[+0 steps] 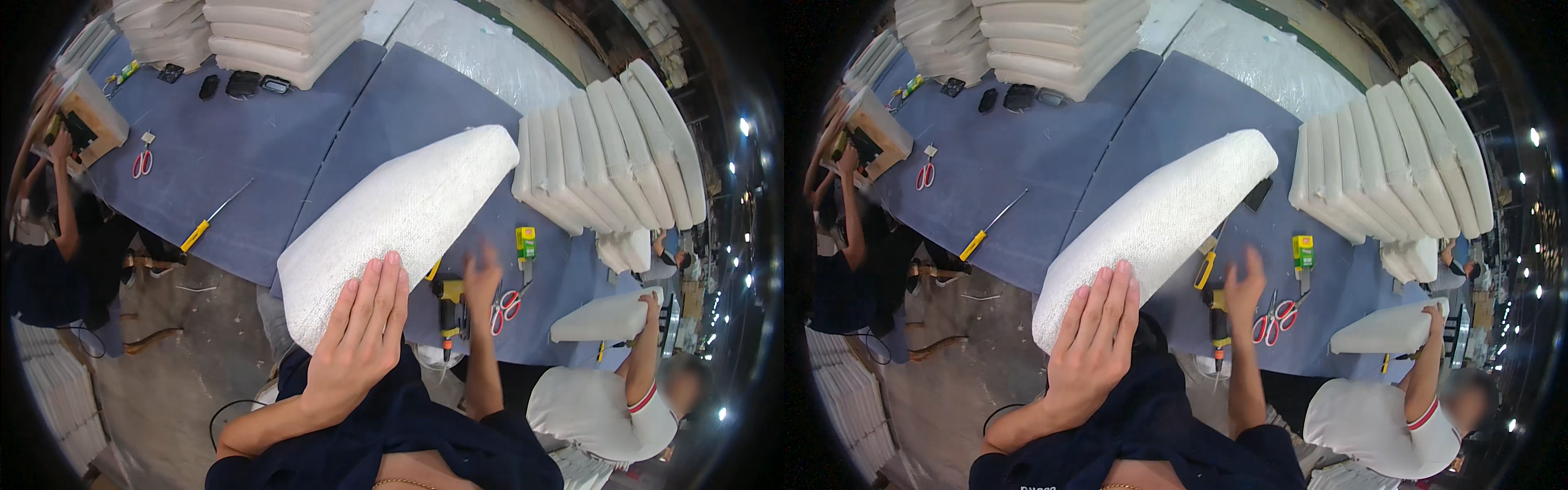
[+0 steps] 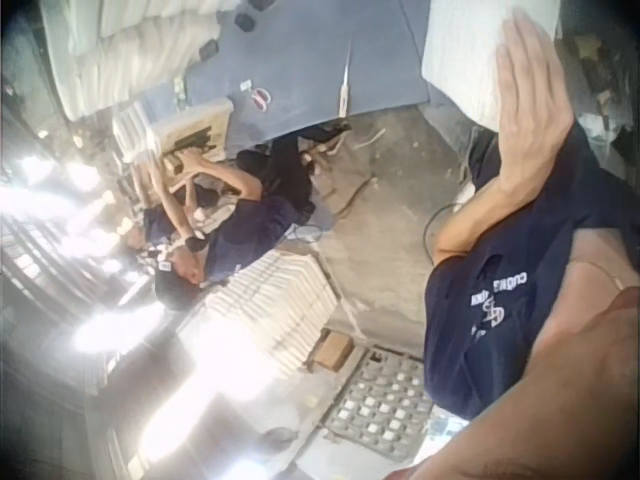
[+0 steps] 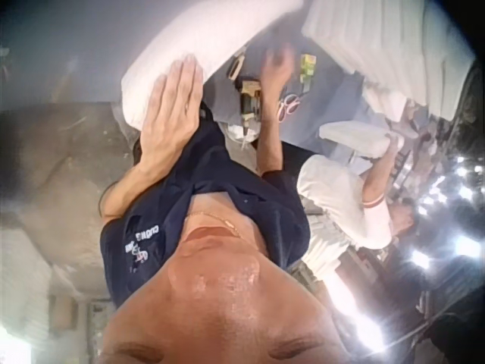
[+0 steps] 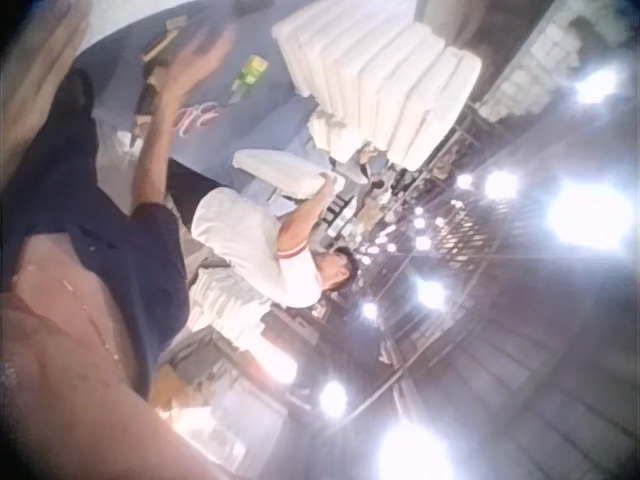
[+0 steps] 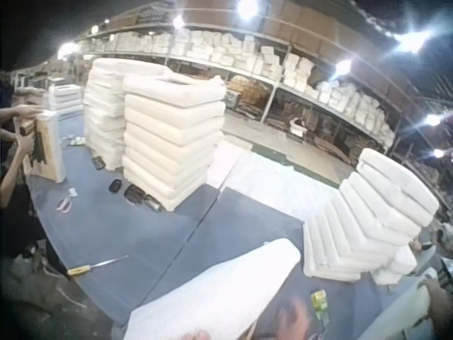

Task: The person wraps white foam pieces with a white non-woven fabric using a handheld yellow tape dispenser to secure the edges. The person repeatedly picks up foam, wraps it, applies tape, and stacks the finished units on a table.

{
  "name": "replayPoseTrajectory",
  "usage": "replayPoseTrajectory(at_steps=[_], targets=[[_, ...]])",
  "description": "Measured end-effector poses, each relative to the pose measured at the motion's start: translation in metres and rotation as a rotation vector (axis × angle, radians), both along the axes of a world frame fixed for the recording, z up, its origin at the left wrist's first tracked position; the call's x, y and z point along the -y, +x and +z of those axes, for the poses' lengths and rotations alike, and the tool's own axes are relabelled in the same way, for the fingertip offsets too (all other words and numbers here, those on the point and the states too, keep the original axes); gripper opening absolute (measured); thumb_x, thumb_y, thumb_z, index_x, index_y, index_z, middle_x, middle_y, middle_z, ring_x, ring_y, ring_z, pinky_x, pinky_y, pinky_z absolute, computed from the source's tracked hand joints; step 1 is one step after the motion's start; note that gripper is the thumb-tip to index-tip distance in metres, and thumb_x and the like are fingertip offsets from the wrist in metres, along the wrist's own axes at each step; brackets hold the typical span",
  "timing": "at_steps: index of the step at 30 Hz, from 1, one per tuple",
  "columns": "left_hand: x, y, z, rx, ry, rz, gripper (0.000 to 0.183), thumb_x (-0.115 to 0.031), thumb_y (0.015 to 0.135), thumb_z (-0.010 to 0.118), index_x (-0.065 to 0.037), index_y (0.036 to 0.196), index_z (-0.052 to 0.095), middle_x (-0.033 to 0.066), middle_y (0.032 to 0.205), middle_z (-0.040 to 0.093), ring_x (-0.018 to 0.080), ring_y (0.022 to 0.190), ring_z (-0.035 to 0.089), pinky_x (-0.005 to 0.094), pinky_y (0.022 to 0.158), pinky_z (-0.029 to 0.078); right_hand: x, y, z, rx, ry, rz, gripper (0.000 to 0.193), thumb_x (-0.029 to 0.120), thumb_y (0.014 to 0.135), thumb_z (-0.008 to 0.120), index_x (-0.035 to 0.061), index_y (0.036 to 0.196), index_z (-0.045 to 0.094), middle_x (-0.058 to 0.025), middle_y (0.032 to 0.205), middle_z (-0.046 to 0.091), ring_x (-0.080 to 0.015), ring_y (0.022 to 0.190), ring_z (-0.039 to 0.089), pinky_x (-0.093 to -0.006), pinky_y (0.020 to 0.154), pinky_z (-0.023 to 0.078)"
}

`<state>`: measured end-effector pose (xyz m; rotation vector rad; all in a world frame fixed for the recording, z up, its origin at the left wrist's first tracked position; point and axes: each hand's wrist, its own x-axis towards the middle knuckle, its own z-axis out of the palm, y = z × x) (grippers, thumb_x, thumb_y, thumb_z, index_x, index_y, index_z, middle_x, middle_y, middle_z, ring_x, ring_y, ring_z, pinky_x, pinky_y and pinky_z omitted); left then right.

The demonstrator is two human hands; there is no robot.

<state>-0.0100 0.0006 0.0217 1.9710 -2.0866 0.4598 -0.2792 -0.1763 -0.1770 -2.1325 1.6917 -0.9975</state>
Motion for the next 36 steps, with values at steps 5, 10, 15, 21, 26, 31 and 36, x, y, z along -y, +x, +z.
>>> replayPoseTrajectory(at_steps=[5,10,15,21,26,31,36], targets=[[-0.001,-0.003,0.003,-0.020,-0.014,0.000,0.043,-0.010,0.094,0.059,0.000,0.135,0.067,0.0130,0.147,0.065,0.0263,0.138,0.061,0.0401,0.117,0.045,0.036,0.110,0.256,0.072,-0.583,0.416,0.056,0.030,0.099,0.068,0.0016,0.146,0.061,-0.0205,0.156,0.053,-0.0382,0.144,0.049,-0.0473,0.119,0.037],[-0.003,-0.003,0.010,-0.005,0.059,0.035,0.045,-0.012,0.095,0.055,-0.003,0.138,0.067,0.0109,0.148,0.065,0.0238,0.139,0.059,0.0379,0.121,0.041,0.004,0.168,0.304,-0.194,-0.518,0.959,0.065,0.050,0.100,0.059,0.0071,0.148,0.061,-0.0197,0.160,0.048,-0.0391,0.149,0.044,-0.0562,0.124,0.026],[0.001,-0.007,0.006,-0.064,0.098,-0.062,0.043,-0.012,0.097,0.056,-0.001,0.136,0.067,0.0134,0.148,0.064,0.0265,0.139,0.060,0.0398,0.119,0.043,0.017,0.169,0.206,-0.416,-0.068,0.939,0.039,0.039,0.096,0.065,0.0140,0.124,0.077,-0.0121,0.138,0.069,-0.0327,0.142,0.053,-0.0610,0.126,0.022],[0.005,-0.002,0.012,-0.058,0.074,-0.060,0.041,-0.011,0.097,0.057,0.001,0.135,0.067,0.0154,0.149,0.063,0.0279,0.140,0.059,0.0408,0.118,0.043,0.095,0.150,0.195,-0.419,-0.155,0.735,0.026,0.033,0.096,0.067,0.0139,0.107,0.081,-0.0054,0.127,0.075,-0.0286,0.136,0.058,-0.0586,0.126,0.024],[0.007,0.012,0.004,-0.282,-0.063,-0.214,0.037,-0.021,0.100,0.065,-0.002,0.132,0.069,0.0140,0.145,0.066,0.0277,0.132,0.065,0.0407,0.114,0.047,0.117,0.150,0.190,-0.290,-0.028,0.661,0.026,0.033,0.098,0.065,0.0131,0.102,0.082,-0.0052,0.121,0.077,-0.0245,0.128,0.064,-0.0549,0.122,0.031],[-0.001,0.052,-0.085,-0.559,-0.694,-0.271,0.043,-0.020,0.092,0.077,-0.008,0.130,0.062,0.0135,0.138,0.065,0.0374,0.122,0.068,0.0517,0.106,0.054,0.138,0.172,0.210,-0.256,0.136,0.630,0.031,0.038,0.097,0.066,0.0116,0.097,0.083,-0.0062,0.093,0.080,-0.0269,0.096,0.075,-0.0425,0.098,0.052],[0.002,0.075,-0.142,-0.578,-0.768,-0.326,0.062,-0.020,0.090,0.080,-0.007,0.138,0.044,0.0244,0.145,0.048,0.0538,0.115,0.065,0.0581,0.096,0.060,0.166,0.210,0.220,-0.423,0.312,0.542,0.031,0.037,0.092,0.066,0.0111,0.093,0.083,-0.0077,0.079,0.078,-0.0281,0.079,0.076,-0.0378,0.079,0.057]])
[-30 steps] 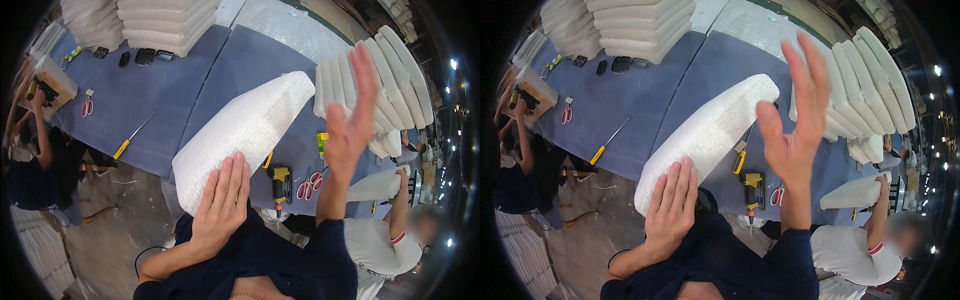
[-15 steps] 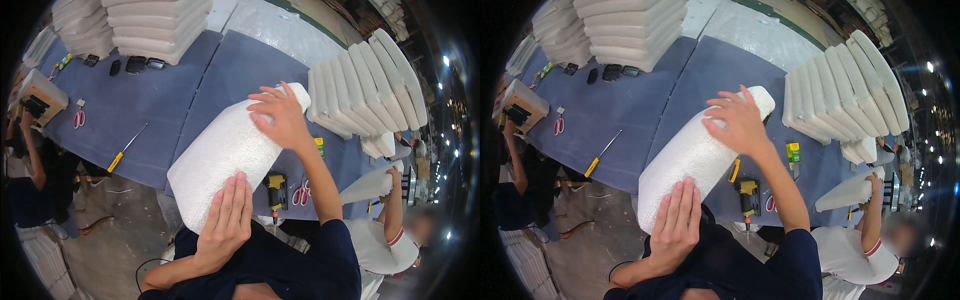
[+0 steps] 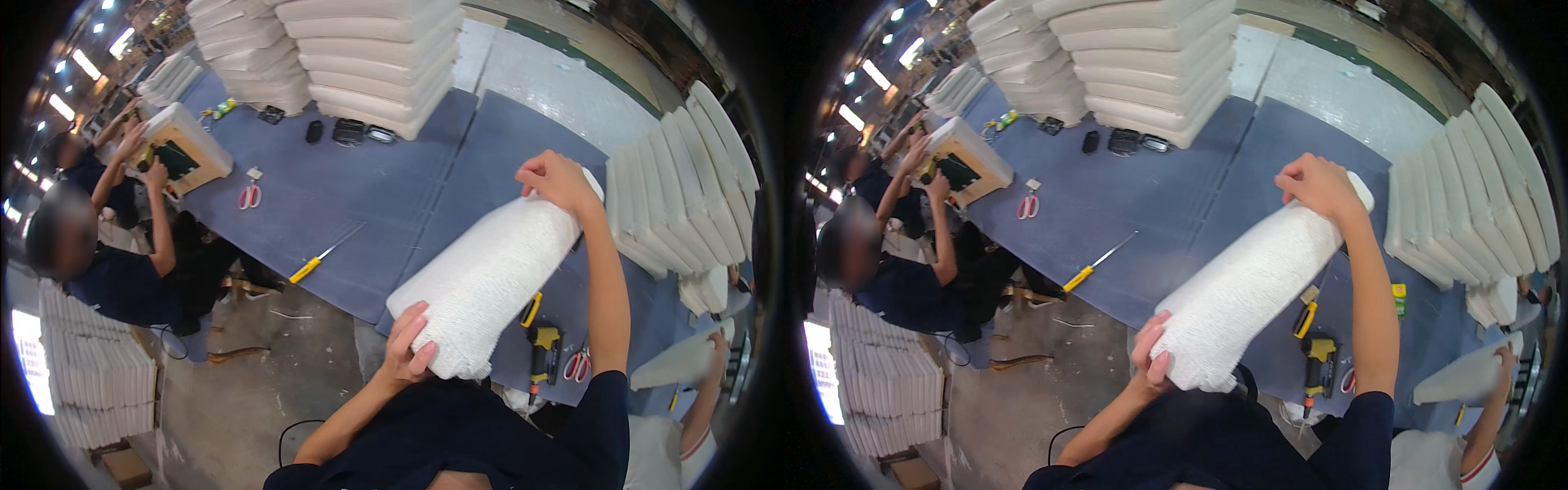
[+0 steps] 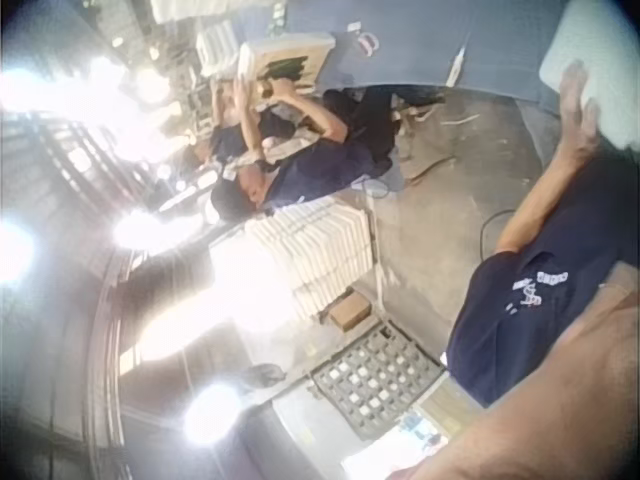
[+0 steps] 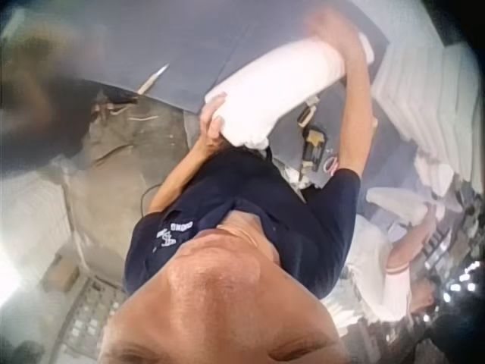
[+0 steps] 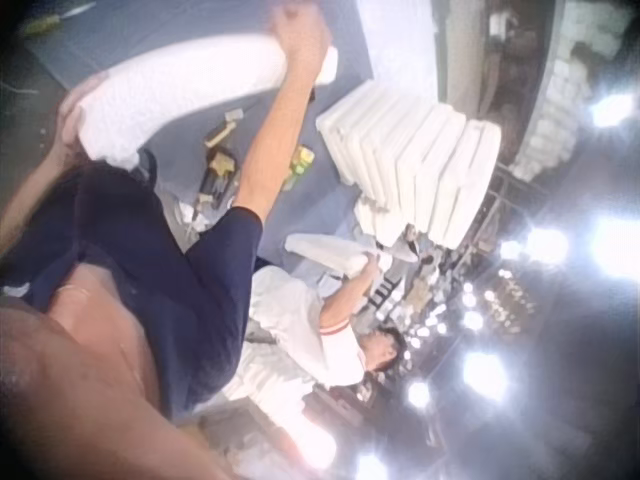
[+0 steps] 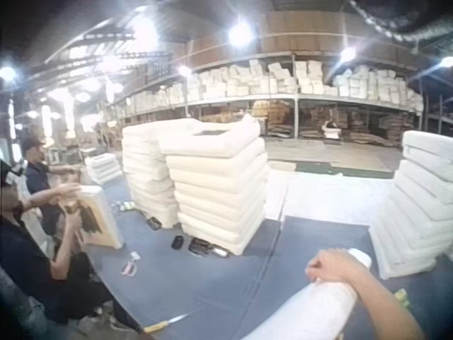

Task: The person wraps white foam pieces with a white non-woven fabric using a handheld yellow tape dispenser to secure the edges. The person repeatedly picks up foam, wraps it, applies tape, and stacks the finished units on a table.

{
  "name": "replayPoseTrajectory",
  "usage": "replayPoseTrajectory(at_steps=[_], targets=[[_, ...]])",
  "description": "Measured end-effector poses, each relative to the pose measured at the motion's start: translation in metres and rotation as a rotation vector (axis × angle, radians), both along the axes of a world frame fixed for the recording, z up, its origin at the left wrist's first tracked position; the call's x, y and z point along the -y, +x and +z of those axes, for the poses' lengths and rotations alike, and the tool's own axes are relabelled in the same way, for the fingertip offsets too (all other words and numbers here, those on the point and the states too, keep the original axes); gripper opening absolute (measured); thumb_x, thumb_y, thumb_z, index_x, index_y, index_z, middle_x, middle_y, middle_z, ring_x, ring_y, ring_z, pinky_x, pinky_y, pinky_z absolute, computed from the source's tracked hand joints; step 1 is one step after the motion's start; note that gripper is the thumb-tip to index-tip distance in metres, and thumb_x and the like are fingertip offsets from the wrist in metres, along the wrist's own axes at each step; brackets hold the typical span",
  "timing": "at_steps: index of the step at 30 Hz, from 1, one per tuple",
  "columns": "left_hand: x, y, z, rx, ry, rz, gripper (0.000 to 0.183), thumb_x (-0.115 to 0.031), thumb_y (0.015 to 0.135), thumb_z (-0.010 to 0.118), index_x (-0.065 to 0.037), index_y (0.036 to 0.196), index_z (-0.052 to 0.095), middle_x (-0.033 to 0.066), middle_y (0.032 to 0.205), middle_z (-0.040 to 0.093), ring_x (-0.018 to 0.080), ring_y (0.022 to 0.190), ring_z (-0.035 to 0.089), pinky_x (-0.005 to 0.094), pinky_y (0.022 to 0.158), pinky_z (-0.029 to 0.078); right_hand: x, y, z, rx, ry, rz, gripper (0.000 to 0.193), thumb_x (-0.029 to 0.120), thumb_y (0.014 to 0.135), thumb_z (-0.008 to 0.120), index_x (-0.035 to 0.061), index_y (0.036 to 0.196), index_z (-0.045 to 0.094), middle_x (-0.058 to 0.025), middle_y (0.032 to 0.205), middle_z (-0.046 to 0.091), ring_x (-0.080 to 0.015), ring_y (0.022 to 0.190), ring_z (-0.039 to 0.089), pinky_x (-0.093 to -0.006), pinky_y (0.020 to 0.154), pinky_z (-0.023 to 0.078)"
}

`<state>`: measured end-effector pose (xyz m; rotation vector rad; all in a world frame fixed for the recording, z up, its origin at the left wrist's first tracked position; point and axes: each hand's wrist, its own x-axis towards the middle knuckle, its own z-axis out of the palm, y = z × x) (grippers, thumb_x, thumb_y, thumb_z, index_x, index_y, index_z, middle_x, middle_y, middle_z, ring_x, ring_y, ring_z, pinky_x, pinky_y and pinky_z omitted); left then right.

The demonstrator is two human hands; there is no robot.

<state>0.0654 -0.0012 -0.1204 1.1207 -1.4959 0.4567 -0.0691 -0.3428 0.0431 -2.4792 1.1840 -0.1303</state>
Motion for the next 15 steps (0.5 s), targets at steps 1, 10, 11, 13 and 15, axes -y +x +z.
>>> replayPoseTrajectory(at_steps=[1,10,11,13,15], targets=[[0.004,-0.006,-0.003,-0.099,-0.046,-0.007,0.065,-0.017,0.087,0.083,-0.004,0.137,0.043,0.0310,0.139,0.052,0.0514,0.117,0.065,0.0584,0.096,0.060,0.008,0.008,-0.008,-0.046,-0.009,0.001,0.024,0.029,0.088,0.066,0.0109,0.088,0.082,-0.0091,0.077,0.077,-0.0300,0.079,0.076,-0.0405,0.079,0.058],[-0.029,0.028,-0.073,-0.421,0.553,-0.060,0.095,-0.017,0.073,0.094,-0.003,0.148,0.038,0.0277,0.147,0.053,0.0463,0.134,0.057,0.0520,0.111,0.050,0.012,0.042,-0.020,0.033,0.016,0.021,0.017,0.015,0.090,0.069,0.0030,0.089,0.081,-0.0108,0.075,0.077,-0.0268,0.072,0.076,-0.0389,0.076,0.059],[-0.031,0.034,-0.084,-0.444,0.628,-0.077,0.097,-0.017,0.072,0.094,-0.004,0.149,0.037,0.0262,0.149,0.051,0.0451,0.137,0.054,0.0510,0.112,0.049,0.011,0.045,-0.014,0.031,0.043,-0.002,0.017,0.014,0.090,0.069,0.0024,0.089,0.081,-0.0111,0.075,0.077,-0.0259,0.071,0.076,-0.0382,0.076,0.059],[-0.033,0.054,-0.113,-0.483,0.777,-0.123,0.100,-0.016,0.071,0.095,-0.005,0.152,0.036,0.0233,0.153,0.047,0.0428,0.142,0.050,0.0488,0.114,0.047,0.014,0.052,-0.011,0.037,0.070,-0.019,0.017,0.014,0.090,0.070,0.0014,0.090,0.081,-0.0111,0.076,0.078,-0.0246,0.071,0.077,-0.0377,0.076,0.059],[-0.036,0.070,-0.142,-0.457,0.917,-0.129,0.100,-0.016,0.072,0.094,-0.005,0.154,0.036,0.0217,0.154,0.047,0.0409,0.143,0.048,0.0477,0.115,0.046,0.024,0.057,-0.015,0.054,0.075,0.004,0.017,0.014,0.089,0.070,0.0008,0.090,0.080,-0.0107,0.076,0.078,-0.0238,0.073,0.077,-0.0377,0.076,0.059]])
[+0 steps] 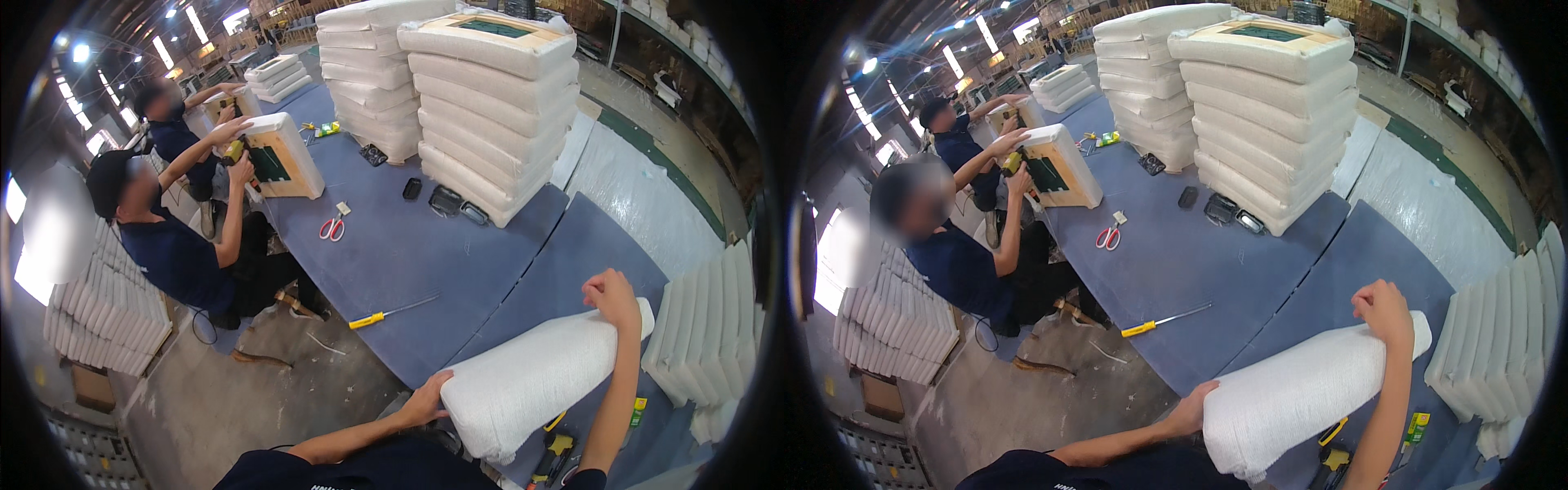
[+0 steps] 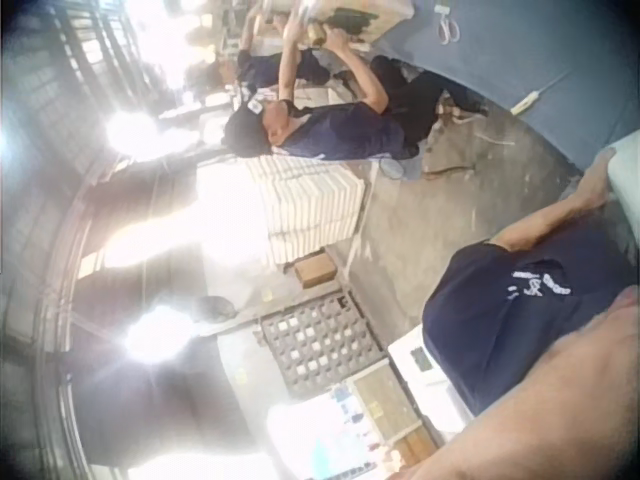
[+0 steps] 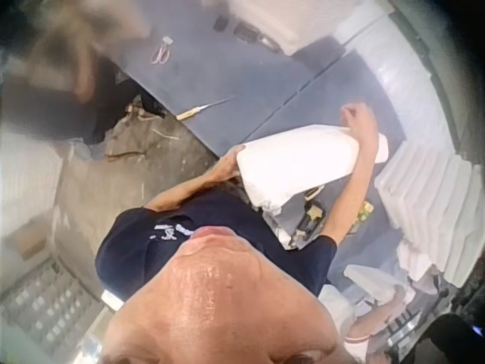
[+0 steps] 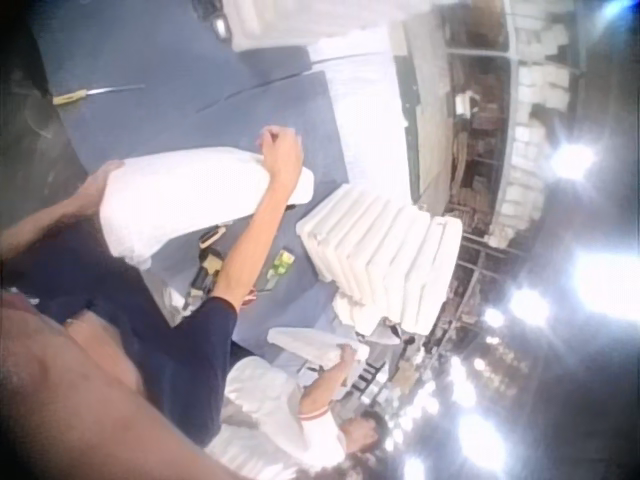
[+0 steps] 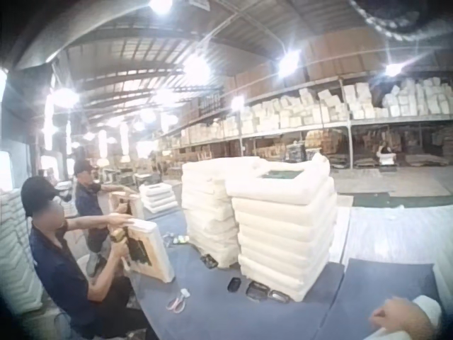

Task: The person wraps white foam pieces with a white non-woven fabric using a handheld yellow tape dispenser to secure the edges. The person repeatedly picks up foam, wraps it, applies tape, and stacks the finished units on a table.

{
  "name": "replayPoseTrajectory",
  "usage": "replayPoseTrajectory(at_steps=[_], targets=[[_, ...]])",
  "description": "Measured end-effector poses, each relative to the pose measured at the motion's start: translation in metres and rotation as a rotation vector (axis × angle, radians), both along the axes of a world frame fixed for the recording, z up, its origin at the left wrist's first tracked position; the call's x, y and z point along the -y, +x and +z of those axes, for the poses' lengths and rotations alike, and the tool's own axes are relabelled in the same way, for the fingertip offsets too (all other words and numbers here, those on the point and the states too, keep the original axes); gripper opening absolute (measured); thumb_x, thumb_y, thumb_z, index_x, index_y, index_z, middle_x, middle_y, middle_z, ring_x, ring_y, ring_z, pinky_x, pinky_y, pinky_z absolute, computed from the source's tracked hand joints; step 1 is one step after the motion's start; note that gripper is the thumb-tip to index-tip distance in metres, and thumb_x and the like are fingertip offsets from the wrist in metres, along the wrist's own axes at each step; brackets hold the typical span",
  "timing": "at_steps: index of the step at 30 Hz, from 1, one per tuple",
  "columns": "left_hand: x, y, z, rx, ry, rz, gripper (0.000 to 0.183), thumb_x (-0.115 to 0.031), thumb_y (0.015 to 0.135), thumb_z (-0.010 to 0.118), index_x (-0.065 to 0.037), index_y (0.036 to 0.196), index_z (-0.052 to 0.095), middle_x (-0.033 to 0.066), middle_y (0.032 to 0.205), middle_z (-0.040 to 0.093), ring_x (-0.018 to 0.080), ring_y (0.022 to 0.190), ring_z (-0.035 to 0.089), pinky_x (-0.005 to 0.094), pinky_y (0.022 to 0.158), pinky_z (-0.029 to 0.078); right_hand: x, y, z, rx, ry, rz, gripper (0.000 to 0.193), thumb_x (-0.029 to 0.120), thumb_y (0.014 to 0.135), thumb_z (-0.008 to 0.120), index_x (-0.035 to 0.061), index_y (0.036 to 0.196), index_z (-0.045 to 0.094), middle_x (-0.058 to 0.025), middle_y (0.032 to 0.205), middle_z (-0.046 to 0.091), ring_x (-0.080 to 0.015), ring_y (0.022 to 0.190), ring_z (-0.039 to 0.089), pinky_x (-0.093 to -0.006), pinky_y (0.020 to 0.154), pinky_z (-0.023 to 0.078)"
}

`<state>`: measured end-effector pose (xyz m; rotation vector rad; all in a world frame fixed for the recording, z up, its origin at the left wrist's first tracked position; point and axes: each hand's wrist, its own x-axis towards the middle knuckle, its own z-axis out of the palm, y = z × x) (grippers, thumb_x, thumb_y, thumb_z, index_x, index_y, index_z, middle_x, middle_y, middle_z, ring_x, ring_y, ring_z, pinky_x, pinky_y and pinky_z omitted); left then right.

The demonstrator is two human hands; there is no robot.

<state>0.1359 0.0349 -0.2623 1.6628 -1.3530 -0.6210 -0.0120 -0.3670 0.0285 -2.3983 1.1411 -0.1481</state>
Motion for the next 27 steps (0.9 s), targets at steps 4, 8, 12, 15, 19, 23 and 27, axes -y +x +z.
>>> replayPoseTrajectory(at_steps=[4,8,12,15,19,23,27], targets=[[0.005,0.029,-0.013,-0.021,0.222,-0.129,0.096,-0.019,0.076,0.091,-0.006,0.155,0.038,0.0209,0.154,0.047,0.0406,0.143,0.048,0.0475,0.117,0.045,0.011,-0.001,-0.011,-0.023,-0.005,-0.050,0.018,0.016,0.088,0.070,0.0005,0.089,0.080,-0.0109,0.076,0.078,-0.0270,0.074,0.077,-0.0393,0.077,0.059],[0.010,0.036,-0.042,0.009,0.158,-0.150,0.092,-0.021,0.077,0.090,-0.006,0.154,0.042,0.0200,0.152,0.048,0.0400,0.141,0.049,0.0476,0.116,0.044,0.004,0.001,-0.010,-0.148,-0.113,-0.147,0.018,0.015,0.087,0.070,0.0006,0.088,0.080,-0.0114,0.075,0.077,-0.0311,0.074,0.076,-0.0418,0.077,0.059],[0.027,0.066,-0.073,0.026,0.189,-0.303,0.090,-0.029,0.080,0.088,-0.005,0.153,0.042,0.0199,0.148,0.050,0.0398,0.136,0.052,0.0482,0.110,0.048,0.006,0.017,-0.006,-0.184,-0.058,-0.256,0.018,0.015,0.088,0.068,0.0026,0.086,0.081,-0.0131,0.075,0.076,-0.0338,0.075,0.075,-0.0435,0.077,0.058],[0.039,0.092,-0.077,0.025,0.260,-0.474,0.090,-0.037,0.082,0.086,-0.005,0.153,0.040,0.0201,0.142,0.051,0.0401,0.133,0.054,0.0496,0.103,0.052,0.008,0.031,-0.007,-0.196,-0.097,-0.230,0.019,0.017,0.089,0.068,0.0033,0.088,0.081,-0.0156,0.077,0.076,-0.0366,0.076,0.074,-0.0447,0.077,0.058],[0.060,0.114,-0.099,0.010,0.397,-0.640,0.089,-0.047,0.081,0.085,-0.005,0.147,0.042,0.0209,0.132,0.055,0.0449,0.121,0.062,0.0533,0.095,0.054,0.011,0.046,-0.008,-0.174,-0.219,-0.197,0.021,0.021,0.089,0.069,0.0026,0.091,0.080,-0.0179,0.080,0.075,-0.0396,0.077,0.072,-0.0475,0.078,0.058],[0.087,0.116,-0.101,-0.020,0.447,-0.707,0.092,-0.054,0.074,0.088,-0.007,0.141,0.046,0.0227,0.127,0.063,0.0469,0.117,0.064,0.0545,0.095,0.053,0.006,0.040,0.001,-0.156,-0.245,-0.242,0.020,0.021,0.089,0.068,0.0040,0.086,0.078,-0.0179,0.075,0.072,-0.0420,0.078,0.070,-0.0521,0.077,0.057],[0.103,0.125,-0.097,-0.004,0.550,-0.772,0.085,-0.052,0.070,0.091,-0.006,0.131,0.055,0.0240,0.123,0.069,0.0446,0.117,0.065,0.0530,0.095,0.052,0.016,0.042,-0.007,-0.175,-0.217,-0.168,0.021,0.022,0.089,0.067,0.0039,0.084,0.076,-0.0187,0.079,0.072,-0.0428,0.081,0.069,-0.0537,0.077,0.056]])
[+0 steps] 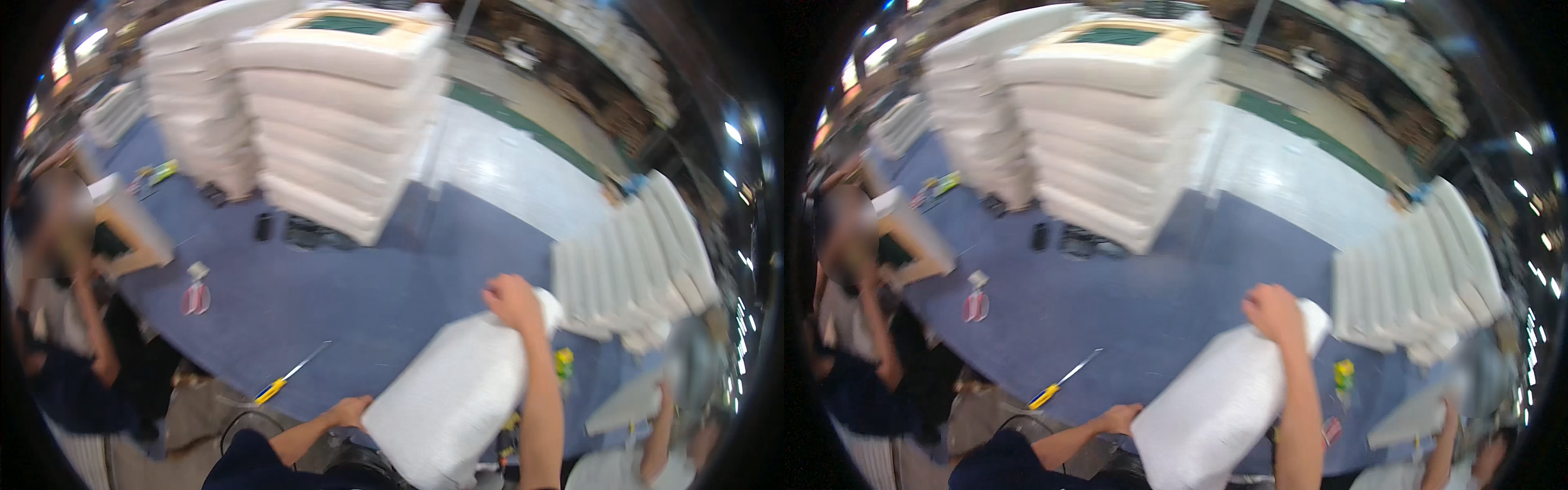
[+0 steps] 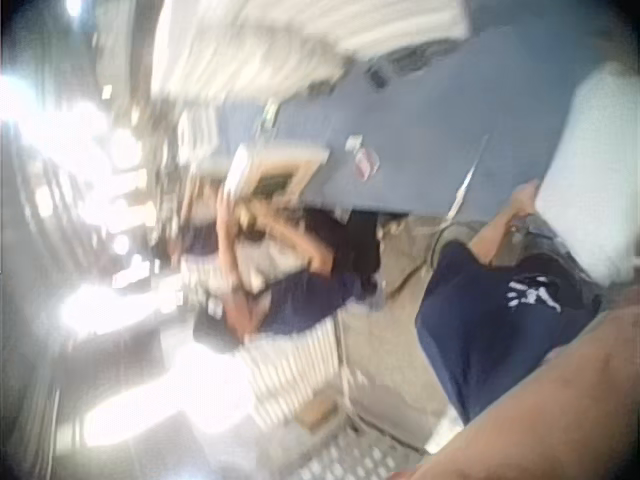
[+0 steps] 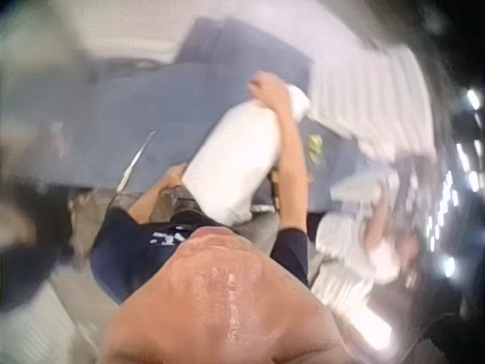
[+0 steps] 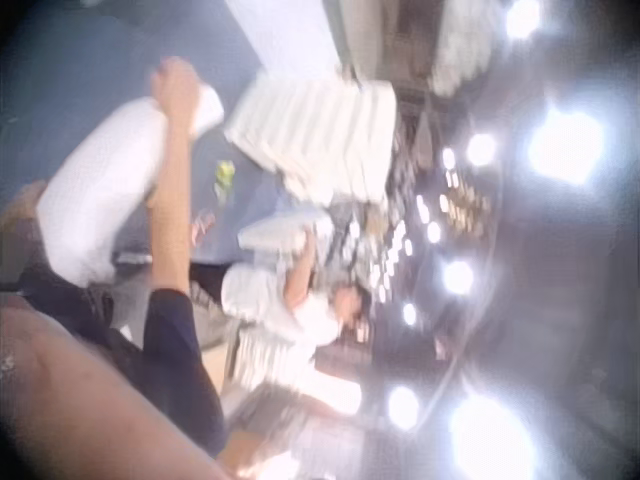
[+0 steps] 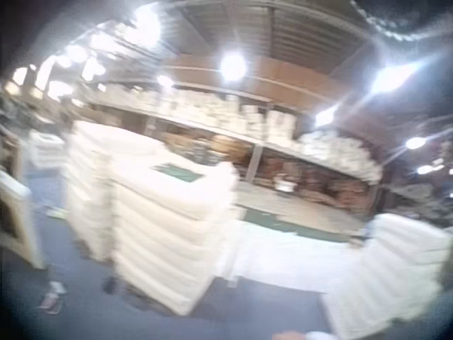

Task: The person wraps white foam pieces with a white non-woven fabric using a handheld yellow tape dispenser to secure the edges. The person repeatedly picks up foam, wraps it, applies tape, and stacks the finished units on a table.

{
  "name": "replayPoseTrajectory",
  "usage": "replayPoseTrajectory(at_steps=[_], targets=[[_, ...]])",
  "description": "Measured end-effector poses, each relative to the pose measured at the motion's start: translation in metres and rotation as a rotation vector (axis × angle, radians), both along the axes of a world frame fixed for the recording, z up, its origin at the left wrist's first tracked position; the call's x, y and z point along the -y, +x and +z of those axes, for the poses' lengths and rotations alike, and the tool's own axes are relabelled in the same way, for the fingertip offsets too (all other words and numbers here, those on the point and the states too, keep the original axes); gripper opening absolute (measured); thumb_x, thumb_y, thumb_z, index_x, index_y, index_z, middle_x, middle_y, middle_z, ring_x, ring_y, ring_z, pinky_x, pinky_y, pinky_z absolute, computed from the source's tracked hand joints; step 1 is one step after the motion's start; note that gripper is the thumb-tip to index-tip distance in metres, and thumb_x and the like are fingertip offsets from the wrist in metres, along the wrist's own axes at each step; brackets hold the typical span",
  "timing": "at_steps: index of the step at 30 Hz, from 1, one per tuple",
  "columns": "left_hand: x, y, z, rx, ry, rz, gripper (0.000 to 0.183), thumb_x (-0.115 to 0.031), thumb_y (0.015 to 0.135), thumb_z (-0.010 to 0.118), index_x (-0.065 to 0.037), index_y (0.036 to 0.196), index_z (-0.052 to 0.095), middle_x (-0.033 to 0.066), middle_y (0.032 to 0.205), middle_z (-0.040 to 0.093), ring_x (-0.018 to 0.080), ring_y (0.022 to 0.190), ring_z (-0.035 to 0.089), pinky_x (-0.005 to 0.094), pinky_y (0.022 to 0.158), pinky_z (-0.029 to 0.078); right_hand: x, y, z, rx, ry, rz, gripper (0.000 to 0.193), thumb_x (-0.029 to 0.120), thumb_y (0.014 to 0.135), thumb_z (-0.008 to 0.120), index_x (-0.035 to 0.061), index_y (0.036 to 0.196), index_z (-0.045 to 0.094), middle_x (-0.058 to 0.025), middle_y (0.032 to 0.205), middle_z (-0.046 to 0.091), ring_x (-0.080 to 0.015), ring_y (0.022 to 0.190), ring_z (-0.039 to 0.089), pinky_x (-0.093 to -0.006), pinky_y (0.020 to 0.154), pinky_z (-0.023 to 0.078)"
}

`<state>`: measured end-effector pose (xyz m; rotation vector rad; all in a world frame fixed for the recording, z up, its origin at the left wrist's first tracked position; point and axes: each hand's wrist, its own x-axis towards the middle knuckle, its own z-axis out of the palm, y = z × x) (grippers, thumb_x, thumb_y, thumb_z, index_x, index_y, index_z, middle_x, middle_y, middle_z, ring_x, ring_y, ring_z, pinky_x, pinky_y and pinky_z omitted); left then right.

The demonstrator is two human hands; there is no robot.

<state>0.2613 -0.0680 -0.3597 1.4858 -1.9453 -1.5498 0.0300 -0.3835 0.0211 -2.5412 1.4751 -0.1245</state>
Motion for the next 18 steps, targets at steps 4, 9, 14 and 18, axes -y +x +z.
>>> replayPoseTrajectory(at_steps=[4,9,14,18], targets=[[0.005,-0.009,-0.017,0.019,-0.015,0.073,0.076,-0.052,0.066,0.094,-0.006,0.118,0.064,0.0194,0.109,0.075,0.0414,0.105,0.071,0.0493,0.092,0.055,0.008,-0.003,-0.014,-0.006,-0.129,0.067,0.023,0.025,0.090,0.065,0.0051,0.088,0.076,-0.0187,0.085,0.074,-0.0423,0.086,0.070,-0.0535,0.080,0.056],[0.010,0.001,-0.020,0.073,-0.038,-0.009,0.076,-0.052,0.062,0.097,-0.007,0.114,0.066,0.0151,0.103,0.078,0.0342,0.100,0.075,0.0454,0.092,0.057,0.001,-0.011,0.002,-0.144,0.083,-0.045,0.023,0.028,0.089,0.068,0.0087,0.096,0.078,-0.0154,0.097,0.077,-0.0377,0.095,0.073,-0.0495,0.085,0.059],[-0.005,-0.014,-0.017,0.042,-0.042,0.190,0.070,-0.039,0.059,0.101,-0.007,0.110,0.067,0.0121,0.098,0.078,0.0289,0.089,0.077,0.0407,0.082,0.060,0.003,-0.009,-0.007,-0.119,0.060,-0.043,0.022,0.028,0.087,0.071,0.0113,0.099,0.077,-0.0136,0.101,0.078,-0.0360,0.098,0.074,-0.0484,0.086,0.060],[-0.054,-0.044,-0.023,-0.158,-0.168,0.621,0.064,-0.025,0.058,0.102,-0.006,0.107,0.067,0.0088,0.089,0.077,0.0222,0.078,0.077,0.0369,0.073,0.060,0.020,0.000,-0.020,-0.253,0.118,0.066,0.029,0.031,0.086,0.072,0.0127,0.108,0.076,-0.0130,0.109,0.077,-0.0360,0.101,0.074,-0.0482,0.088,0.060]])
